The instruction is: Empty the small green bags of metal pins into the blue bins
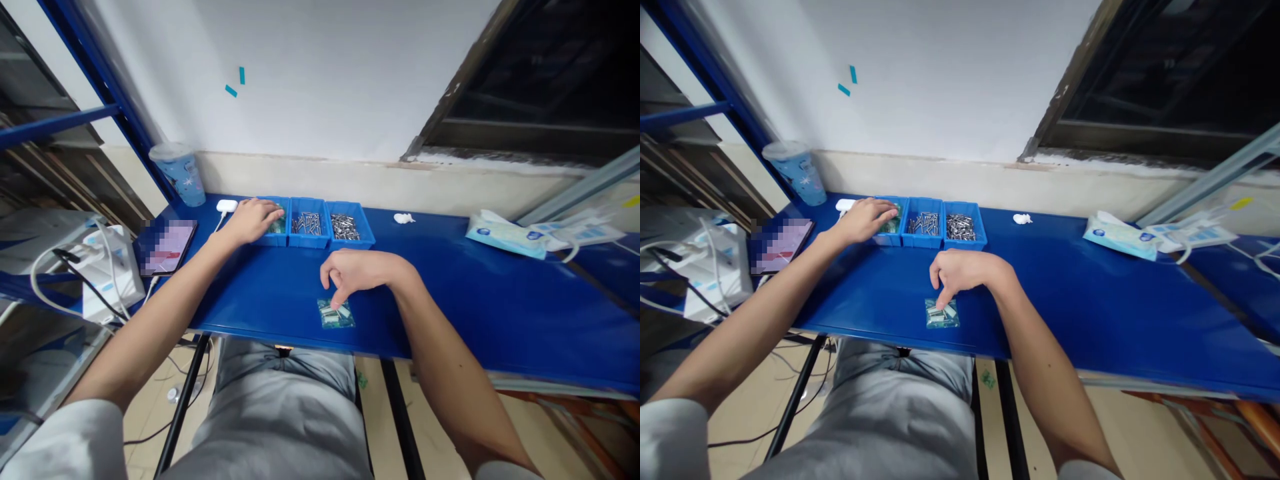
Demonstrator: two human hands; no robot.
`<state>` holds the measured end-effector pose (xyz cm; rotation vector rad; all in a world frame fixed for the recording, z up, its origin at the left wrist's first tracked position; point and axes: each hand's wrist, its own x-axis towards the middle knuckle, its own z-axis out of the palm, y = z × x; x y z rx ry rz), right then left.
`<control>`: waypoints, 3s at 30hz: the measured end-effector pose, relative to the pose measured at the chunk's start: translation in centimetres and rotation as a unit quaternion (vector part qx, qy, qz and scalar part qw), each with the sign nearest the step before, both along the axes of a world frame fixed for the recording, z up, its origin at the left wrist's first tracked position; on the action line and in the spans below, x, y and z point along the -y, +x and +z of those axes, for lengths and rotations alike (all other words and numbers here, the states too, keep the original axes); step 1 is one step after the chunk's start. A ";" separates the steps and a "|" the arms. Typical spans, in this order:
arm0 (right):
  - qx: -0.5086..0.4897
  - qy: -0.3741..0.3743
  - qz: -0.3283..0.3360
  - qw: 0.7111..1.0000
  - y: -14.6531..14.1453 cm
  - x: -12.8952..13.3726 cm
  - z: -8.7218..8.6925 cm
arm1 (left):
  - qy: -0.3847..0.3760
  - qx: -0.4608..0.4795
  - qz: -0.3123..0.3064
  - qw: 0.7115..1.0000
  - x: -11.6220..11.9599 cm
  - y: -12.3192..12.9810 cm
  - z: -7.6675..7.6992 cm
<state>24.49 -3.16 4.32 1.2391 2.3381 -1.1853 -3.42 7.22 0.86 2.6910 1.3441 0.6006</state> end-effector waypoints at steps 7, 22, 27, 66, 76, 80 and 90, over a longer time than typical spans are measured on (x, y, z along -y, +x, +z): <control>-0.013 -0.048 0.031 0.998 -0.8 -0.3 -1.0 | 0.034 0.030 0.017 0.999 0.1 0.0 -1.1; -0.435 0.384 -0.185 0.793 -2.0 -0.5 -1.2 | 0.106 0.251 -0.184 0.944 6.1 2.8 0.9; -0.382 0.554 -0.176 0.719 -3.0 -0.5 -3.3 | 0.094 0.288 -0.169 0.938 6.0 3.3 0.1; -0.308 0.554 -0.135 0.761 -3.6 -0.8 -4.8 | 0.124 0.188 -0.182 0.957 5.5 2.5 0.2; -0.327 0.510 -0.251 0.755 -3.5 -0.7 -5.4 | 0.117 0.283 -0.100 0.947 5.8 2.8 -0.3; -0.313 0.521 -0.255 0.752 -3.4 -0.7 -5.0 | 0.137 0.253 -0.108 0.952 6.0 2.7 0.2; -0.303 0.497 -0.236 0.779 -3.5 0.1 -4.2 | 0.147 0.222 -0.147 0.953 5.5 2.5 -0.2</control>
